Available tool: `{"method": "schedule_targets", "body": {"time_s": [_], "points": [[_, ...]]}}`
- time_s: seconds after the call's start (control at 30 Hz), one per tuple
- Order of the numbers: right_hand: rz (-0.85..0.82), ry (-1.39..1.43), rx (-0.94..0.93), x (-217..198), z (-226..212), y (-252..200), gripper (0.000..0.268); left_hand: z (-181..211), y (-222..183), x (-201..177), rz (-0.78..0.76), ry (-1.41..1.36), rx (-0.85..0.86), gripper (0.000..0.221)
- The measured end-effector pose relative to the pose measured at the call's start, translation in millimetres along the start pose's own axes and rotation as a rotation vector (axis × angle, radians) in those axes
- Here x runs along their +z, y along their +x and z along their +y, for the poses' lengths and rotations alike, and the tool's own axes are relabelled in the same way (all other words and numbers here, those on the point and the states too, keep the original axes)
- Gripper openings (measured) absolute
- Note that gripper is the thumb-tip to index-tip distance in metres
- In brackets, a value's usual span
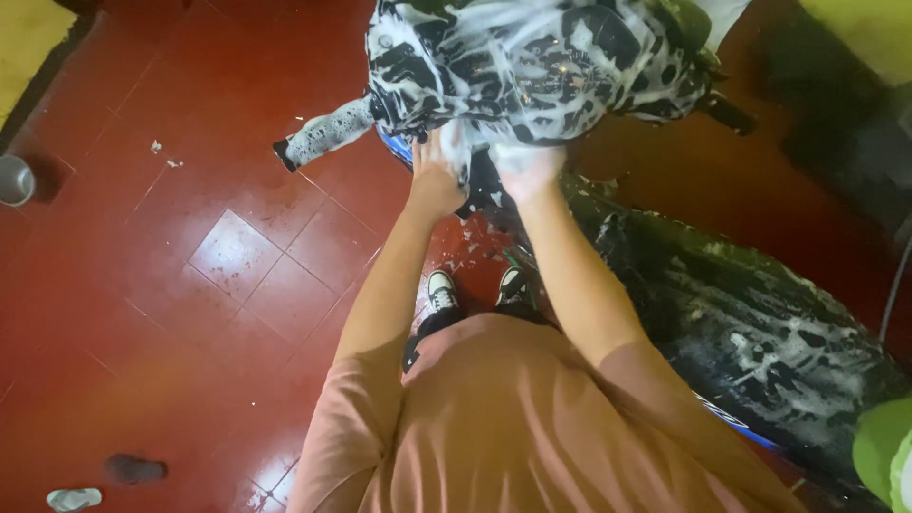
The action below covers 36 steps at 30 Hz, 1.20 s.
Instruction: The person scrubs a motorcycle covered in soap suds using a yellow sponge. They clean the seat, handlebars, and front fairing, repeatedly dipping the sponge into a green bucket of soapy water to continue scrubbing the vehicle's surfaces.
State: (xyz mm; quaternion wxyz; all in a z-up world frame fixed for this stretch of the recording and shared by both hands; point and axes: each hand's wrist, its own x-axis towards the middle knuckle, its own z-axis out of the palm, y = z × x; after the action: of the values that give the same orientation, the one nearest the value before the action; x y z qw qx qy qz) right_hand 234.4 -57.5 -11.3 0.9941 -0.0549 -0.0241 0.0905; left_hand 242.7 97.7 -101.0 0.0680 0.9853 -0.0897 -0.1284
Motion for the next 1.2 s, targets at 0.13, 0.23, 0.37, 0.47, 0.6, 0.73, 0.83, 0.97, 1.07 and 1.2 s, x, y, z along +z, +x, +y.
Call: {"method": "schedule_targets", "body": {"time_s": [0.13,0.23,0.37,0.47,0.6,0.73,0.83,0.97,1.07,1.2], "points": [[0.004,-0.051,0.004,-5.9,40.0,18.7,0.065,-20.2,9.0,28.7,-0.015,0.032,0.05,0.085],[0.018,-0.071,0.003,-12.7,70.3,17.4,0.062,-23.8,2.4,21.6,-0.044,0.109,0.082,0.079],[0.021,-0.096,-0.02,-19.3,82.1,-14.6,0.059,-52.1,15.4,46.6,-0.043,0.066,0.161,0.067],[0.038,-0.125,-0.043,-29.9,78.9,-4.7,0.056,-45.9,1.6,33.2,0.005,0.051,0.16,0.068],[0.056,-0.158,-0.071,-45.4,84.5,32.9,0.054,-70.1,26.5,85.8,0.006,0.005,0.21,0.074],[0.077,-0.194,-0.097,-59.2,72.7,25.2,0.05,-71.1,19.0,80.7,0.04,-0.014,0.257,0.07],[0.088,-0.217,-0.139,-61.1,75.1,3.5,0.048,-66.8,14.9,67.8,-0.019,0.039,0.252,0.067],[0.104,-0.265,-0.191,-62.4,90.1,9.5,0.045,-57.6,-7.3,-21.8,-0.25,0.051,0.317,0.05],[0.106,-0.296,-0.206,-65.9,96.0,24.2,0.042,-64.1,22.6,72.3,-0.233,0.158,0.21,0.072],[0.114,-0.323,-0.218,-76.1,85.1,9.3,0.04,-1.4,-33.9,-154.8,-0.408,-0.057,0.171,0.054]]}}
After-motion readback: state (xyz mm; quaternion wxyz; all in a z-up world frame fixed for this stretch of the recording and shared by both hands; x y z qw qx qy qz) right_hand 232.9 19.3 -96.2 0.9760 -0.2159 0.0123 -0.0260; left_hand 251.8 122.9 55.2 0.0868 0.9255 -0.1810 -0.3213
